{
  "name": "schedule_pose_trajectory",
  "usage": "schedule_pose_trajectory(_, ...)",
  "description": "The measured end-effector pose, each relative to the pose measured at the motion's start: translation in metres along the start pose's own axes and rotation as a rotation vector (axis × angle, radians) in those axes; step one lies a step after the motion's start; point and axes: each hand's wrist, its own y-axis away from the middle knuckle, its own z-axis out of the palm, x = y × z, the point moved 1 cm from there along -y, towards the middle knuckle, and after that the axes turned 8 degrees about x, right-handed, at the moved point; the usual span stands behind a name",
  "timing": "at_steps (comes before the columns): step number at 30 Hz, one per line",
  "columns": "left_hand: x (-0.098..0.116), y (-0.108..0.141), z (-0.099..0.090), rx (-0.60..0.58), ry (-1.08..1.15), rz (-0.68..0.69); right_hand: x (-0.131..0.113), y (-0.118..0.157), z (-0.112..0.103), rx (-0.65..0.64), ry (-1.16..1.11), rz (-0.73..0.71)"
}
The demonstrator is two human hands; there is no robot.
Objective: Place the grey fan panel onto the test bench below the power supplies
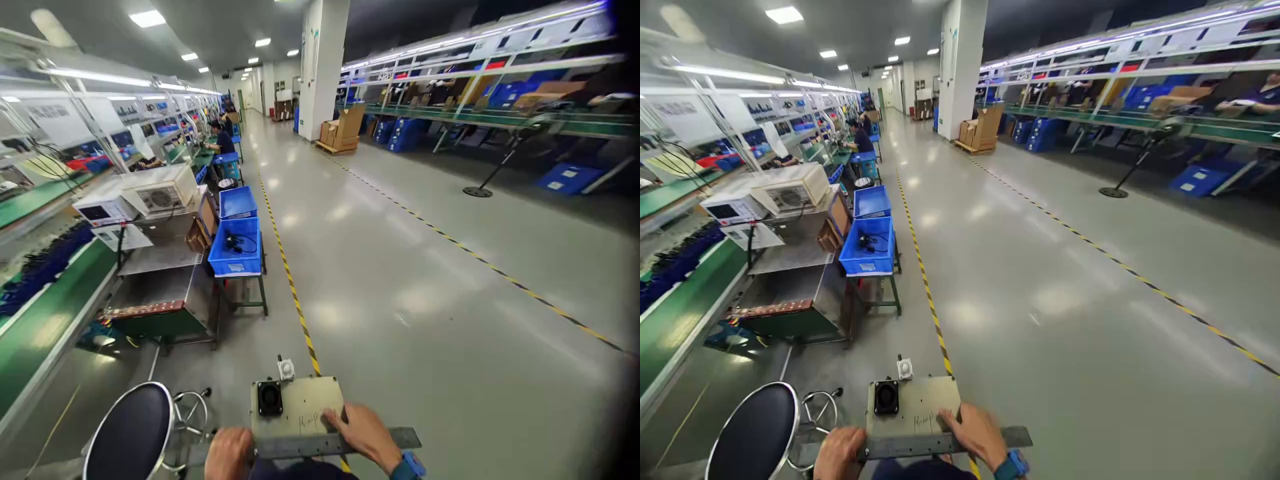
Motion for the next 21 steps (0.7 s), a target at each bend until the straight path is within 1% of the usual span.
schedule_pose_trajectory(2, 0.029, -0.053, -0.011, 0.052, 0.038, -0.015, 0.028, -0.036, -0.041, 0.040, 0.030, 0.029)
schedule_pose_trajectory(3, 0.040, -0.080, -0.017, 0.088, 0.066, 0.007, 0.039, -0.056, -0.060, 0.066, 0.057, 0.043)
schedule_pose_trajectory(6, 0.062, -0.169, -0.037, 0.185, 0.128, 0.047, 0.064, -0.131, -0.107, 0.124, 0.153, 0.077)
schedule_pose_trajectory(8, 0.072, -0.239, -0.050, 0.228, 0.163, 0.063, 0.079, -0.189, -0.135, 0.154, 0.198, 0.090)
schedule_pose_trajectory(11, 0.087, -0.358, -0.072, 0.230, 0.217, 0.081, 0.103, -0.279, -0.182, 0.173, 0.235, 0.142)
schedule_pose_trajectory(13, 0.099, -0.443, -0.090, 0.185, 0.247, 0.102, 0.120, -0.336, -0.220, 0.169, 0.243, 0.198)
schedule_pose_trajectory(15, 0.113, -0.528, -0.112, 0.124, 0.261, 0.142, 0.135, -0.390, -0.261, 0.155, 0.233, 0.253)
schedule_pose_trajectory(18, 0.132, -0.651, -0.148, 0.051, 0.267, 0.240, 0.159, -0.462, -0.319, 0.123, 0.185, 0.338)
schedule_pose_trajectory(21, 0.148, -0.768, -0.177, 0.007, 0.279, 0.369, 0.187, -0.534, -0.362, 0.108, 0.117, 0.417)
